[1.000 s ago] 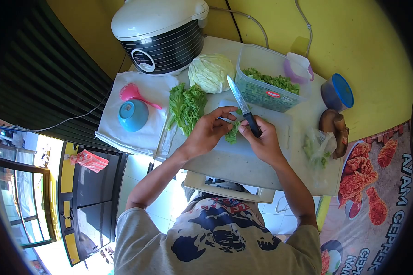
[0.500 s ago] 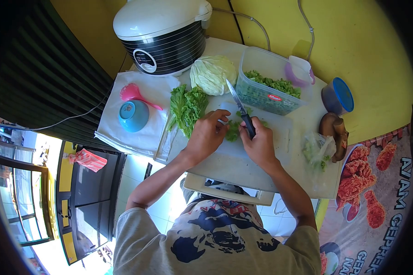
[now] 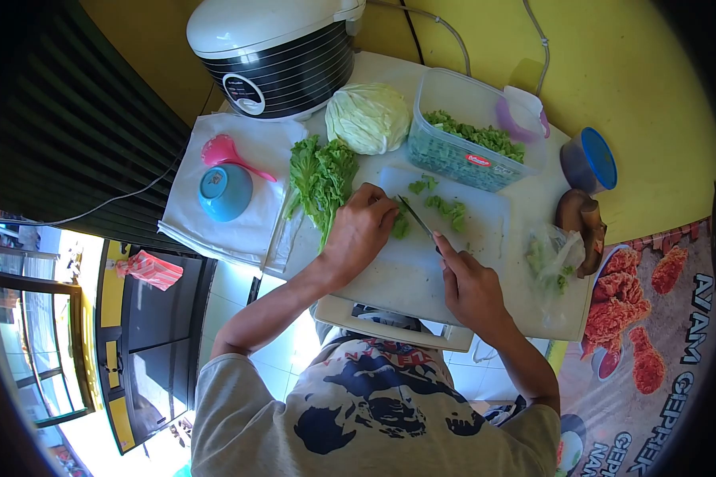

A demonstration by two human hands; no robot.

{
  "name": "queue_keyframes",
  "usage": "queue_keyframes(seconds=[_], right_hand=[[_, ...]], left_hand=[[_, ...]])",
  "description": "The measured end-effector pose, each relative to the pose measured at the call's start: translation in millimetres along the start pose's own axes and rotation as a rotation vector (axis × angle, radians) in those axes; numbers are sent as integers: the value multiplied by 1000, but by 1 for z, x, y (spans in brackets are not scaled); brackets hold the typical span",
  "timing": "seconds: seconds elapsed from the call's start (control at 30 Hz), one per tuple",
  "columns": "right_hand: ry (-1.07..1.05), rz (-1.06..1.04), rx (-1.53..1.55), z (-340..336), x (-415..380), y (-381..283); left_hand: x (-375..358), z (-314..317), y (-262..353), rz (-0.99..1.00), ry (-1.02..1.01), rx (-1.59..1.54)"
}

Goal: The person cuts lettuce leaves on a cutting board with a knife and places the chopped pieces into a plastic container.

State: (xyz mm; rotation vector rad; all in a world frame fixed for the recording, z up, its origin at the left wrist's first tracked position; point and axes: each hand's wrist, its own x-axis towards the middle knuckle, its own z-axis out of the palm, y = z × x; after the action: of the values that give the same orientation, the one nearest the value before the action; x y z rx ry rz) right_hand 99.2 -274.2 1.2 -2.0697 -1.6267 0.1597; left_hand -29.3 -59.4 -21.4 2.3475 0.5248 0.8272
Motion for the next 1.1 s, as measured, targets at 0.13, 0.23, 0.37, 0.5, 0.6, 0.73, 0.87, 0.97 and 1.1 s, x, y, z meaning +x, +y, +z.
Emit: queue_keyframes(seconds=[0.13, 0.23, 0.37, 0.5, 0.6, 0.73, 0.87, 0.97, 1.1], right_hand=[[-1, -6, -72, 1, -10, 4], [4, -13, -81, 3, -11, 5], [-17, -26, -116, 4, -9, 7], [-16, -43, -133, 2, -3, 7], [-10, -46, -131, 4, 4, 6], [0, -42, -113, 4, 6, 8], [-37, -31, -147, 1, 8, 4], [-25, -50, -152, 6, 19, 6], [-17, -73, -143, 10, 25, 11]], left_hand=[[1, 0, 0, -25, -3, -26], [1, -1, 0, -30, -13, -25], [0, -1, -4, -3, -23, -6], [2, -2, -2, -1, -15, -13], [3, -2, -2, -26, 7, -20], [0, 0, -4, -84, 22, -63], [2, -2, -4, -119, -14, -39], [3, -1, -4, -111, -26, -31], [3, -3, -3, -102, -34, -17]])
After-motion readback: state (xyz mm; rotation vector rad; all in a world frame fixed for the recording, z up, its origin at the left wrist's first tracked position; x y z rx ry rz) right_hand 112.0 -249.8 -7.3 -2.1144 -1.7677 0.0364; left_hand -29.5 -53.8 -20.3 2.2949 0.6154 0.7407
